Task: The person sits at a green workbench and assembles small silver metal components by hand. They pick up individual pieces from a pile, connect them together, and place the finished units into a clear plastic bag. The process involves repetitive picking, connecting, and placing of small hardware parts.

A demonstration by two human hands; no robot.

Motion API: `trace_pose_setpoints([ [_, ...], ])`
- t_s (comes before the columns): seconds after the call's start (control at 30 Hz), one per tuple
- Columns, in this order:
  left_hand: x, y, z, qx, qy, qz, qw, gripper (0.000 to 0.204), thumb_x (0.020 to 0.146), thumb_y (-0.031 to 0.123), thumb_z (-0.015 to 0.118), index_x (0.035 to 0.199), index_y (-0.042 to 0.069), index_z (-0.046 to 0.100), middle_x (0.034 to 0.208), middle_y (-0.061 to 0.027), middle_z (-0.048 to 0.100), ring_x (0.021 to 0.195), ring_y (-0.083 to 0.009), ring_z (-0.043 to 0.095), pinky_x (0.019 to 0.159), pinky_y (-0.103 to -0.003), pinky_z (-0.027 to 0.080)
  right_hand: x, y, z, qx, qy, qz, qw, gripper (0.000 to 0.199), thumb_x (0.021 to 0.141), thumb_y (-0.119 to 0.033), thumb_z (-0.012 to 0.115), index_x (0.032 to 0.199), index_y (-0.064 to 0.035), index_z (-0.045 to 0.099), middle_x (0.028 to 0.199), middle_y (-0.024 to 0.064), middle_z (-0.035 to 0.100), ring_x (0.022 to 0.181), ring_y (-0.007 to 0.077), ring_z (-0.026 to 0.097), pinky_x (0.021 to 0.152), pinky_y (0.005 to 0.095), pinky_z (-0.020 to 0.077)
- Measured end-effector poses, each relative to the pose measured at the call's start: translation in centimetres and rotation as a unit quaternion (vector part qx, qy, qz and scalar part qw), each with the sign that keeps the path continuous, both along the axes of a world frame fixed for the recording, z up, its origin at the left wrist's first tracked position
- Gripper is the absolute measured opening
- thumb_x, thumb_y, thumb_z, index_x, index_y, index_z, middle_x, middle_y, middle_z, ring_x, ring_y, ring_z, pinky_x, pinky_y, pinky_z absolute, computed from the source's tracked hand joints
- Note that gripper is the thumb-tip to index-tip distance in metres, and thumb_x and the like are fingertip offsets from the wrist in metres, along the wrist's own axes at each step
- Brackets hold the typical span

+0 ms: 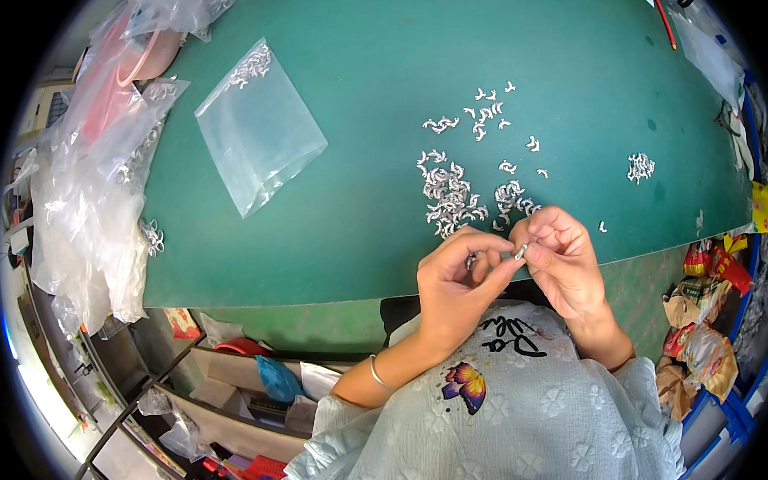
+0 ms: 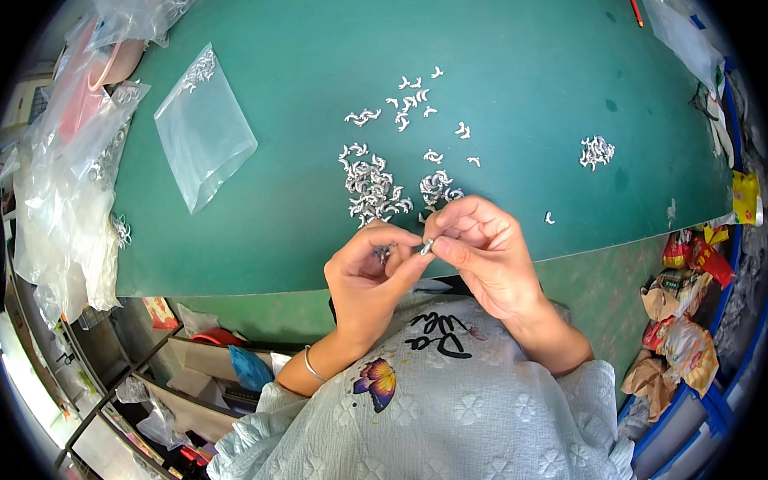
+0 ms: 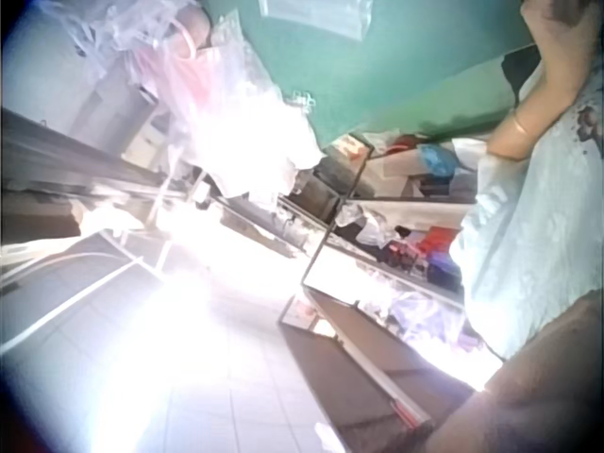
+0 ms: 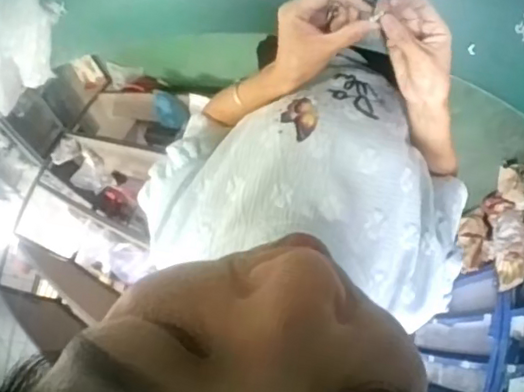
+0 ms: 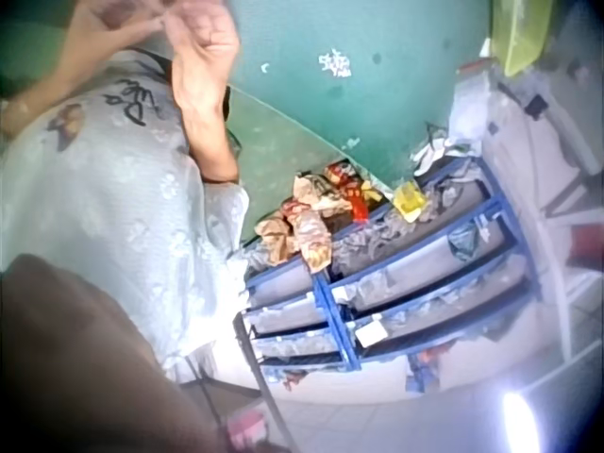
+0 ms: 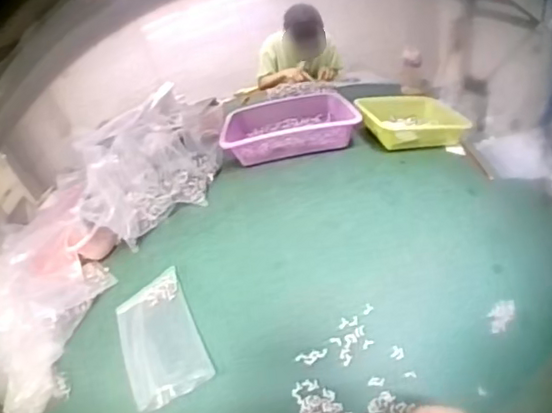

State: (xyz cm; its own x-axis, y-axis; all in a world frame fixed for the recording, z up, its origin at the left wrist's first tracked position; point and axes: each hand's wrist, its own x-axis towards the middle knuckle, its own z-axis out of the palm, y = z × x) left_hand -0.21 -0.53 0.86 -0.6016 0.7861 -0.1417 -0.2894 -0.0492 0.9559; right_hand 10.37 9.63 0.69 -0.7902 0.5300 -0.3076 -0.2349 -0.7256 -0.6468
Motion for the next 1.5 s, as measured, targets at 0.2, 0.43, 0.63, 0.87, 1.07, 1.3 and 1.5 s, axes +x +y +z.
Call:
trace_pose_setpoints([
  [0.2, -0.1, -0.2, 0.5, 0.019, 0.051, 0.011, 0.998, 0.021, 0.068, -0.014, 0.067, 0.085, -0.003, 0.061, 0.079, -0.0037, 0.054, 0.057, -0.0035, 0.038, 0.051, -0.018, 0.031, -0.2, -0.3, 0.0, 0.021, 0.032, -0.004, 0.999, 0.018, 0.081, 0.007, 0.059, 0.097, -0.0009, 0.054, 0.089, 0.0098, 0.058, 0.084, 0.0143, 0.055, 0.076, 0.0271, 0.0444],
  [0.43, -0.1, -0.3, 0.5, 0.028, 0.074, 0.017, 0.997, 0.020, 0.068, -0.014, 0.067, 0.084, -0.004, 0.062, 0.080, -0.0048, 0.055, 0.057, -0.0037, 0.039, 0.051, -0.019, 0.032, -0.2, -0.7, 0.1, 0.123, 0.019, -0.027, 0.992, 0.019, 0.080, 0.010, 0.058, 0.096, 0.0012, 0.053, 0.091, 0.0108, 0.058, 0.085, 0.0148, 0.055, 0.076, 0.0276, 0.0446],
  [0.63, -0.2, -0.5, 0.5, 0.030, 0.078, 0.012, 0.996, 0.019, 0.070, -0.015, 0.065, 0.086, -0.005, 0.061, 0.081, -0.0054, 0.056, 0.059, -0.0039, 0.039, 0.052, -0.019, 0.033, -0.2, -0.7, 0.4, 0.212, -0.001, -0.028, 0.977, 0.019, 0.079, 0.013, 0.057, 0.095, 0.0040, 0.053, 0.091, 0.0116, 0.058, 0.086, 0.0153, 0.056, 0.077, 0.0277, 0.0450],
  [0.87, -0.5, -0.4, 0.5, 0.037, -0.205, -0.046, 0.977, 0.010, 0.080, -0.005, 0.060, 0.088, 0.001, 0.055, 0.071, -0.0008, 0.050, 0.055, -0.0031, 0.036, 0.049, -0.018, 0.029, 0.2, -0.4, 1.0, 0.202, -0.080, -0.007, 0.976, 0.020, 0.080, 0.009, 0.060, 0.099, 0.0041, 0.056, 0.091, 0.0084, 0.060, 0.086, 0.0117, 0.055, 0.076, 0.0254, 0.0441],
  [1.07, -2.0, -0.7, -0.1, 0.064, -0.478, -0.106, 0.869, 0.003, 0.088, 0.007, 0.050, 0.085, 0.005, 0.048, 0.075, -0.0055, 0.053, 0.058, -0.0058, 0.040, 0.050, -0.019, 0.034, -0.6, 2.1, 0.0, 0.571, -0.293, -0.034, 0.766, 0.029, 0.069, 0.002, 0.069, 0.096, -0.0013, 0.061, 0.091, 0.0079, 0.061, 0.080, 0.0188, 0.054, 0.074, 0.0308, 0.0424],
  [1.3, -1.6, -0.8, -0.5, 0.040, -0.384, -0.066, 0.920, 0.007, 0.085, 0.006, 0.047, 0.090, 0.003, 0.051, 0.088, -0.0123, 0.057, 0.068, -0.0120, 0.047, 0.061, -0.026, 0.044, -1.9, 1.6, -1.2, 0.684, -0.294, -0.046, 0.666, 0.025, 0.067, 0.005, 0.067, 0.090, -0.0016, 0.063, 0.083, 0.0087, 0.060, 0.077, 0.0255, 0.053, 0.072, 0.0338, 0.0422],
  [1.5, -1.2, -1.0, -1.1, 0.009, -0.306, -0.037, 0.951, 0.014, 0.088, 0.004, 0.047, 0.096, -0.001, 0.057, 0.087, -0.0085, 0.058, 0.071, -0.0121, 0.049, 0.067, -0.026, 0.043, -1.8, 1.7, -0.9, 0.647, -0.297, -0.044, 0.701, 0.025, 0.067, 0.006, 0.066, 0.090, -0.0016, 0.062, 0.082, 0.0085, 0.061, 0.076, 0.0254, 0.053, 0.071, 0.0335, 0.0424],
])
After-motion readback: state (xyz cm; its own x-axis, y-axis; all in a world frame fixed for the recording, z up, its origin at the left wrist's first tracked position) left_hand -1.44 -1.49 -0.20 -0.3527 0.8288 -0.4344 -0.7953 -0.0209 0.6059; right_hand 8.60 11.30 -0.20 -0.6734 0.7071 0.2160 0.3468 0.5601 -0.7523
